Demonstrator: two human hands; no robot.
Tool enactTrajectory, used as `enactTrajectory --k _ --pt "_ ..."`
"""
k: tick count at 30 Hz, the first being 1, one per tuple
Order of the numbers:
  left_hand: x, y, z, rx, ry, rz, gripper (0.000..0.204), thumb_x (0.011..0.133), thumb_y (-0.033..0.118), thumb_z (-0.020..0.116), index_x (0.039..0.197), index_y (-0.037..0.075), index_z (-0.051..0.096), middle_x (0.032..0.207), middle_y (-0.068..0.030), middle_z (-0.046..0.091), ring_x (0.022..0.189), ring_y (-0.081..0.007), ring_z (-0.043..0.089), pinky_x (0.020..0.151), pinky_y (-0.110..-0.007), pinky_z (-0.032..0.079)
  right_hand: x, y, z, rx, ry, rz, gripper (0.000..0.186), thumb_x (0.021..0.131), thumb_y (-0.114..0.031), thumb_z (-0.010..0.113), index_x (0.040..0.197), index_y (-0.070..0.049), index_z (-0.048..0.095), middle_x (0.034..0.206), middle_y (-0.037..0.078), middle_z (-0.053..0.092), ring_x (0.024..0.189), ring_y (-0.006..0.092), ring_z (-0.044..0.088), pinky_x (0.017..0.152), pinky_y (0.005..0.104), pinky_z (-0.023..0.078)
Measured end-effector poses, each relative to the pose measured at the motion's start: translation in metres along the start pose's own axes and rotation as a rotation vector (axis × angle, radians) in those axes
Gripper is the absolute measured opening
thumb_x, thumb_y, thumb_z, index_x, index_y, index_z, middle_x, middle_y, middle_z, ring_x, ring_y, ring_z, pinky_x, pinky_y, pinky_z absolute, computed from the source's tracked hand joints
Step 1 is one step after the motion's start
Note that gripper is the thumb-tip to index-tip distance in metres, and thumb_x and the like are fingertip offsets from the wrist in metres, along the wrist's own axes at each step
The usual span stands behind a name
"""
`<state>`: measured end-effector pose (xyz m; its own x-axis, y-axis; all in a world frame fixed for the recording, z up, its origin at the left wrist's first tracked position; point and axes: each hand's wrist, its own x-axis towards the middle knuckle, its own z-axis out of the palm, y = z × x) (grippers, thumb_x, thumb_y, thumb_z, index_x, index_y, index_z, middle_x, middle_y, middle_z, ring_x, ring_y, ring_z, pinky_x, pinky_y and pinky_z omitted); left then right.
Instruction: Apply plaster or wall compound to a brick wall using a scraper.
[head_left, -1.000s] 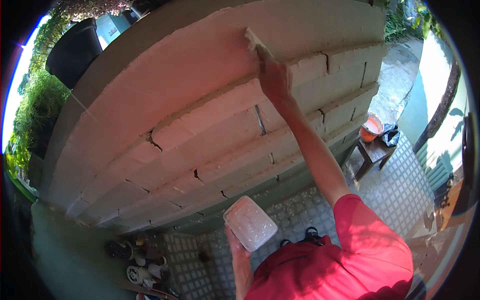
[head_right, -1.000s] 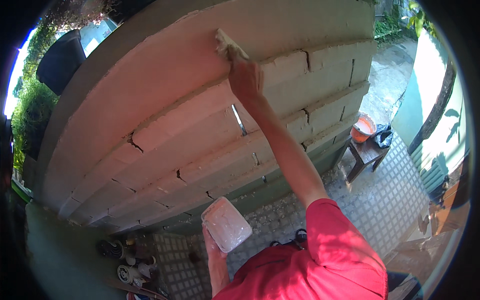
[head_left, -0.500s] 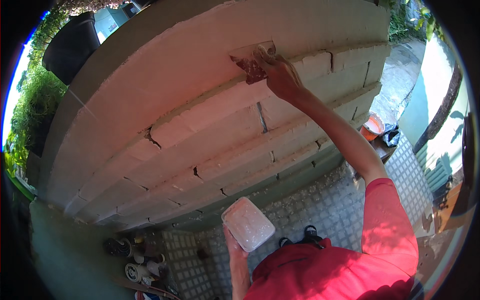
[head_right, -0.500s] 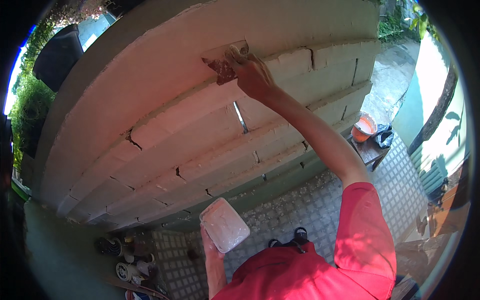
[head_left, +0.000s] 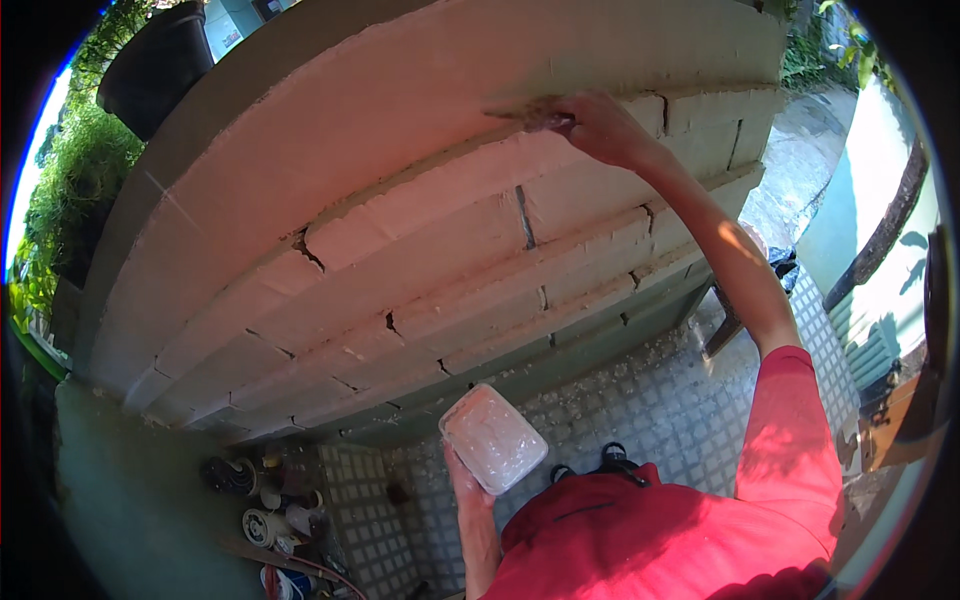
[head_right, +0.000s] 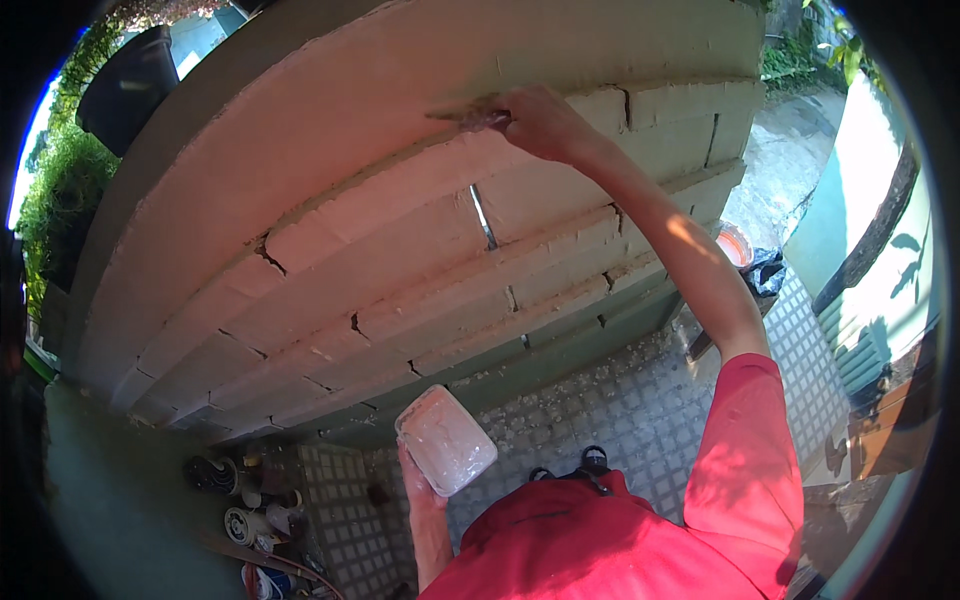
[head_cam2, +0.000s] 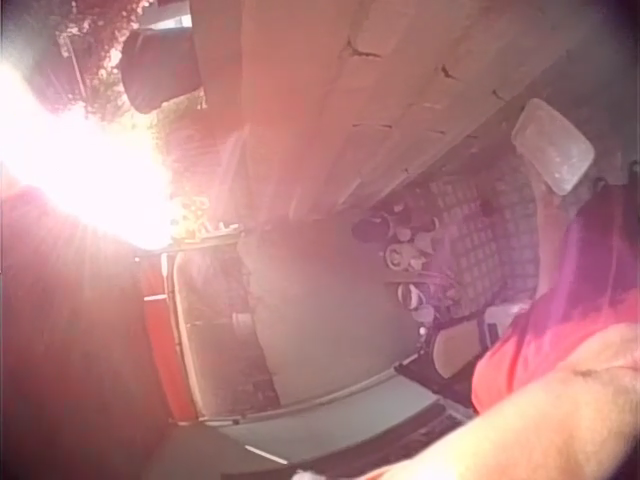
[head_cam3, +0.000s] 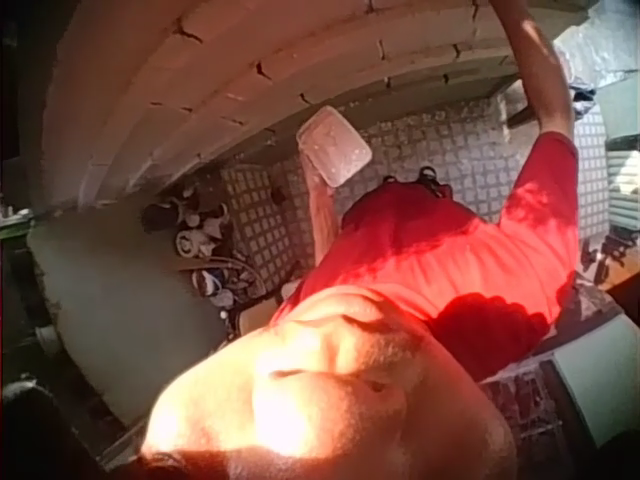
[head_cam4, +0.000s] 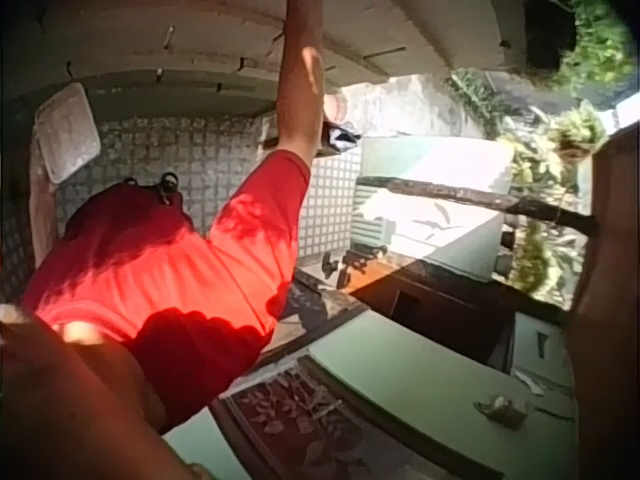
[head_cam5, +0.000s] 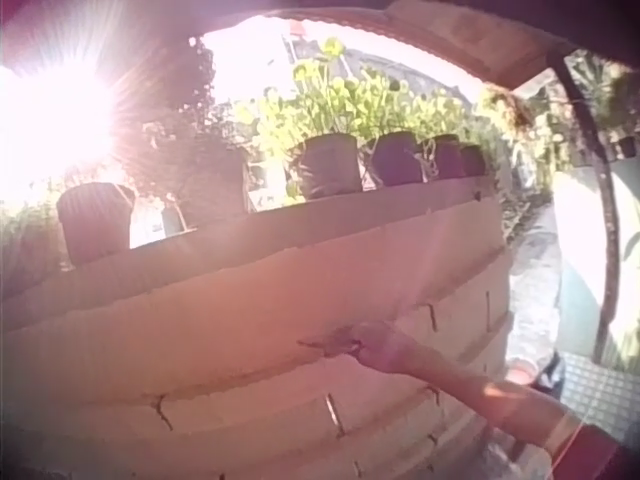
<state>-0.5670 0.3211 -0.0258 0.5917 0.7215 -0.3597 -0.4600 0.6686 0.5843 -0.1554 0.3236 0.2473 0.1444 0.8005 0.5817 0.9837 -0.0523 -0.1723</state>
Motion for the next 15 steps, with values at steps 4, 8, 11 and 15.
enactTrajectory --k 4,8,11,15 --pt "-0.004 0.000 -0.008 0.015 0.016 0.020 0.049 0.100 0.045 0.036 0.133 0.012 0.051 0.126 -0.0055 0.060 0.111 -0.0245 0.062 0.093 -0.042 0.054 0.012 0.013 0.008 -0.002 0.465 0.051 0.030 0.082 -0.004 0.056 0.109 -0.008 0.069 0.093 0.019 0.068 0.084 0.0366 0.064 0.079 0.0437 0.052" --pt "-0.002 0.001 -0.004 0.009 0.026 0.007 0.051 0.100 0.046 0.035 0.134 0.011 0.050 0.127 -0.0060 0.059 0.113 -0.0255 0.061 0.094 -0.043 0.053 0.013 0.023 0.056 -0.357 0.555 -0.095 0.033 0.077 0.002 0.056 0.107 -0.002 0.067 0.094 0.022 0.067 0.081 0.0390 0.063 0.081 0.0448 0.052" --pt "-0.005 0.003 -0.002 0.006 0.026 0.019 0.053 0.100 0.049 0.034 0.135 0.012 0.049 0.129 -0.0064 0.058 0.115 -0.0264 0.059 0.095 -0.044 0.052 0.004 0.014 0.054 -0.398 0.490 -0.161 0.030 0.072 0.004 0.054 0.097 -0.001 0.069 0.089 0.020 0.068 0.080 0.0391 0.063 0.080 0.0457 0.052" --pt "-0.009 0.001 -0.007 -0.008 0.008 0.024 0.056 0.100 0.051 0.032 0.137 0.012 0.048 0.131 -0.0068 0.057 0.116 -0.0272 0.059 0.096 -0.045 0.052 0.002 0.011 0.040 -0.385 0.227 -0.134 0.023 0.070 0.003 0.053 0.087 -0.001 0.069 0.081 0.020 0.066 0.080 0.0391 0.064 0.077 0.0469 0.052"
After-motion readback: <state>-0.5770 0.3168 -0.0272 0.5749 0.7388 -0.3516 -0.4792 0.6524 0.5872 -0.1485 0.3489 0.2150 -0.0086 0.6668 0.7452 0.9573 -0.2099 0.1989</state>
